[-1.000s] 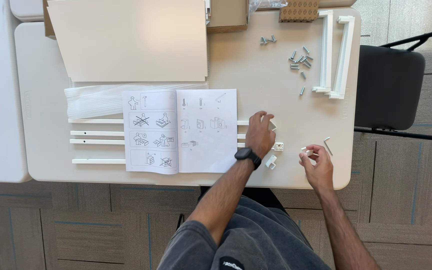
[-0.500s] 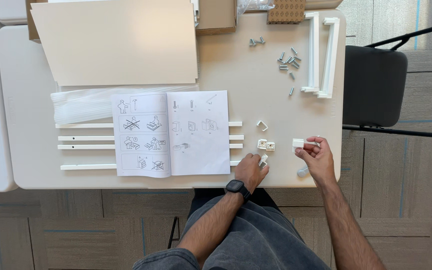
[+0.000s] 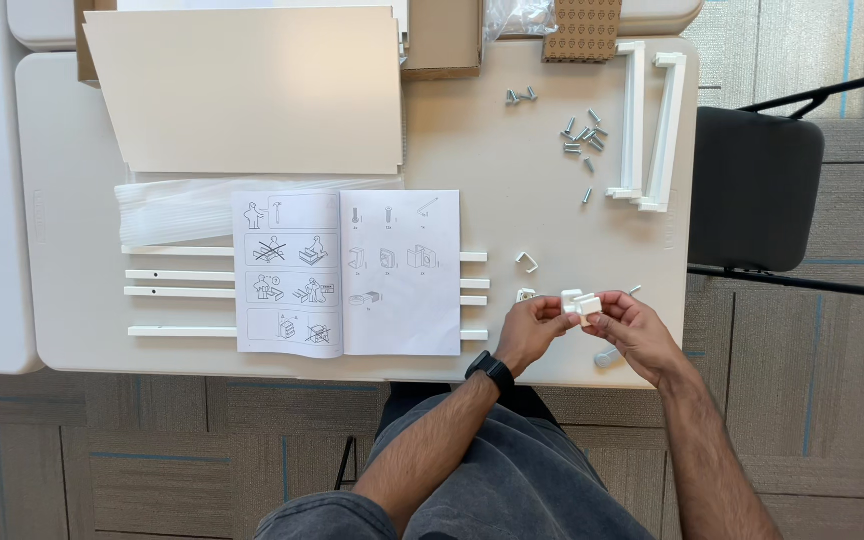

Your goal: The person reviews an instruction manual and organizes furniture parts on a table. They sort screws, dowels, and plastic connectors into separate piles, then handle white wooden panels and long side rails, preparing them for assembly.

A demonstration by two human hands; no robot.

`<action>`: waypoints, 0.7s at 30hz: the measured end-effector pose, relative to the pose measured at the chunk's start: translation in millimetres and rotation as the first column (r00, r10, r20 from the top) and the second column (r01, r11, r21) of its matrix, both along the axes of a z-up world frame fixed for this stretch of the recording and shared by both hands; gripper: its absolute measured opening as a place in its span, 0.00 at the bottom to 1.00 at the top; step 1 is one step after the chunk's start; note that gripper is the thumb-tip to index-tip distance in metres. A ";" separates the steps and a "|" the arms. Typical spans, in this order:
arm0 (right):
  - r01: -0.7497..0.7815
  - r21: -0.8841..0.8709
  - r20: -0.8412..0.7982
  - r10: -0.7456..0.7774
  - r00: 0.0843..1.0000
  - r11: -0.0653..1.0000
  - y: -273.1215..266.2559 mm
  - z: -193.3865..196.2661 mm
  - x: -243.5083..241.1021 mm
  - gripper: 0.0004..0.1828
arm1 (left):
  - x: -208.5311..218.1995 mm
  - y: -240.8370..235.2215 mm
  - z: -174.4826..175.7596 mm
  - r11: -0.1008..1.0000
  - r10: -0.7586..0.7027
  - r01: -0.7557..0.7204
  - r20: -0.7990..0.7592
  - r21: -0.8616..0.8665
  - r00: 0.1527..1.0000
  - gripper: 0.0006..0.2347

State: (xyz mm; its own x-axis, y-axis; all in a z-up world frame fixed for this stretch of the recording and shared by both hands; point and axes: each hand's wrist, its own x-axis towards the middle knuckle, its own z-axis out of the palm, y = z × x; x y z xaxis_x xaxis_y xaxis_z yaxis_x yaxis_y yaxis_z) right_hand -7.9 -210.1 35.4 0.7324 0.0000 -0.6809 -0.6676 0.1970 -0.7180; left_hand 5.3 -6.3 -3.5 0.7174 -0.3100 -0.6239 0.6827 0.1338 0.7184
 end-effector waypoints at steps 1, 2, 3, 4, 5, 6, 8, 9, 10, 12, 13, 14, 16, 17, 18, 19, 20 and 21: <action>0.009 0.012 0.007 -0.009 1.000 1.000 -2.9 -2.5 1.1 0.22 | 1.7 -4.8 -7.6 1.000 0.002 -0.002 0.006 -0.018 1.000 0.24; 0.018 0.024 0.013 -0.019 1.000 1.000 -5.9 -5.3 2.3 0.21 | 3.5 -9.6 -15.5 0.999 0.004 -0.004 0.012 -0.036 1.000 0.22; 0.018 0.023 0.012 -0.018 1.000 1.000 -7.2 -5.2 4.1 0.21 | 6.2 -13.7 -16.7 0.999 0.004 -0.004 0.010 -0.037 1.000 0.22; 0.022 0.020 0.020 -0.022 1.000 1.000 -8.5 -5.2 5.9 0.21 | 8.9 -17.8 -18.1 0.999 -0.001 0.001 0.004 -0.035 1.000 0.20; 0.025 0.018 0.028 -0.025 0.999 1.000 -9.0 -5.3 7.9 0.21 | 11.6 -21.0 -19.4 0.999 -0.006 0.006 -0.002 -0.033 1.000 0.18; 0.024 0.018 0.027 -0.024 0.999 1.000 -11.9 -8.5 9.4 0.21 | 14.5 -26.8 -24.1 0.999 -0.005 0.005 -0.003 -0.033 1.000 0.18; 0.036 -0.015 0.061 -0.035 0.998 0.999 -18.4 -15.2 11.9 0.21 | 19.6 -39.2 -34.0 0.999 -0.037 0.037 -0.008 -0.003 0.999 0.13; 0.036 -0.015 0.060 -0.035 0.998 0.999 -18.7 -12.2 14.6 0.21 | 23.7 -42.2 -34.0 0.999 -0.037 0.037 -0.009 -0.002 0.999 0.13; 0.042 -0.029 0.061 -0.040 0.997 0.999 -19.0 -9.2 17.2 0.21 | 27.7 -45.2 -34.0 0.998 -0.052 0.052 0.002 0.028 0.999 0.12; 0.047 -0.043 0.061 -0.044 0.997 0.998 -17.7 -2.2 23.0 0.22 | 34.0 -50.2 -37.6 0.996 -0.067 0.066 0.011 0.059 0.998 0.11; 0.057 -0.077 0.062 -0.052 0.997 0.995 -15.6 1.5 26.3 0.23 | 36.5 -51.6 -41.3 0.967 -0.162 0.146 0.063 0.207 0.985 0.12; 0.067 -0.111 0.062 -0.060 0.996 0.992 -13.7 5.3 29.7 0.23 | 39.1 -53.2 -45.0 0.911 -0.261 0.211 0.099 0.354 0.960 0.13; 0.069 -0.244 0.107 -0.044 0.993 0.967 -26.2 -8.2 37.5 0.28 | 38.9 -42.6 -45.6 0.878 -0.287 0.208 0.128 0.430 0.949 0.13; 0.076 -0.371 0.148 -0.022 0.989 0.925 -33.9 -14.3 40.3 0.32 | 38.5 -39.0 -45.8 0.841 -0.316 0.201 0.155 0.503 0.936 0.13; 0.081 -0.375 0.148 -0.027 0.989 0.923 -42.7 -18.4 40.9 0.32 | 37.2 -30.4 -39.1 0.842 -0.321 0.205 0.156 0.499 0.934 0.13; 0.076 -0.571 0.170 0.027 0.985 0.818 -50.3 -23.1 43.1 0.33 | 37.4 -20.4 -32.7 0.853 -0.271 0.140 0.196 0.504 0.942 0.11; 0.077 -0.737 0.180 0.086 0.980 0.671 -57.6 -27.7 45.3 0.33 | 37.6 -10.0 -26.3 0.860 -0.220 0.074 0.236 0.505 0.946 0.10; 0.078 -0.738 0.182 0.085 0.980 0.670 -56.3 -32.9 50.0 0.33 | 36.6 -0.1 -22.5 0.861 -0.220 0.074 0.238 0.504 0.946 0.10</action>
State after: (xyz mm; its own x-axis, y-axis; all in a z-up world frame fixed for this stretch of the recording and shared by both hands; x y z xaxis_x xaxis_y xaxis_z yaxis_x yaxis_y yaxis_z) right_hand 42.1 -266.5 2.5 0.8433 -0.4394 -0.3095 -0.5059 -0.4543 -0.7333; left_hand 41.8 -6.4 -25.9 0.8528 -0.1383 -0.5035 0.4286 -0.3653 0.8263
